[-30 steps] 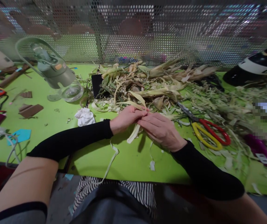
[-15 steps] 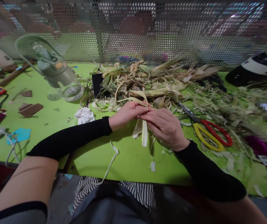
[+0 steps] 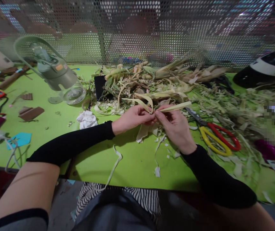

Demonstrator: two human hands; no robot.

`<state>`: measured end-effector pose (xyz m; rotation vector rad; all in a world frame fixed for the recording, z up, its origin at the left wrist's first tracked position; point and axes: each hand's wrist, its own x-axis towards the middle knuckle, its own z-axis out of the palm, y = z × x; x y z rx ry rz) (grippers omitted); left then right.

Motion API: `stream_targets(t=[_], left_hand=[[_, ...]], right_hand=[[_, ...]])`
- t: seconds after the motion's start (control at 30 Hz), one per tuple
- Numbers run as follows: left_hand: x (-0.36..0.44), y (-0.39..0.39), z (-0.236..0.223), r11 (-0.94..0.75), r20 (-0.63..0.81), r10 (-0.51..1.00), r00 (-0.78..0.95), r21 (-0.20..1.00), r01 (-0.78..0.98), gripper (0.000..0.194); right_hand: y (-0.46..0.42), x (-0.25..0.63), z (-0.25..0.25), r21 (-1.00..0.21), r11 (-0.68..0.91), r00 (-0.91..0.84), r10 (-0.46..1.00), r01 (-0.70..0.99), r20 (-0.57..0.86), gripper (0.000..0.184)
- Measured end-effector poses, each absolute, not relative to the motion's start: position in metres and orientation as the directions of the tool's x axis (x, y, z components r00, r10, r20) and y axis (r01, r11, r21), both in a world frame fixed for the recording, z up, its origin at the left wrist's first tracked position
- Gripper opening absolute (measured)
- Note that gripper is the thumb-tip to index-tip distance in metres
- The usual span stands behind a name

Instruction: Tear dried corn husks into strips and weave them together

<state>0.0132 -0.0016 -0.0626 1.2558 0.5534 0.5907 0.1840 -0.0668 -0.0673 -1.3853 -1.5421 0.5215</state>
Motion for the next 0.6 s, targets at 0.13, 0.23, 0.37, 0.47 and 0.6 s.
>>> stream_targets(t=[0.13,0.23,0.37,0.47,0.6], left_hand=[[0.014,0.001,-0.06,0.105,-0.052,0.797,0.602,0.993,-0.053,0.005],[0.011,0.006,-0.056,0.014,-0.051,0.836,0.546,0.997,0.071,0.003],[0.005,0.008,-0.054,-0.351,0.072,0.8,0.595,0.861,0.369,0.006],[0.004,0.005,-0.054,-0.556,0.102,0.698,0.709,0.701,0.447,0.007],[0.004,0.004,-0.056,-0.594,0.046,0.625,0.779,0.675,0.437,0.01]], right_hand=[[-0.07,0.182,-0.066,-0.751,0.221,0.043,0.948,0.623,0.315,0.025],[-0.075,0.18,-0.064,-0.526,0.317,-0.075,0.9,0.789,0.429,0.016],[-0.079,0.18,-0.061,-0.208,0.458,-0.278,0.78,0.864,0.56,0.013],[-0.079,0.181,-0.06,-0.097,0.491,-0.331,0.708,0.866,0.624,0.01],[-0.077,0.181,-0.059,-0.165,0.505,-0.308,0.72,0.847,0.622,0.008]])
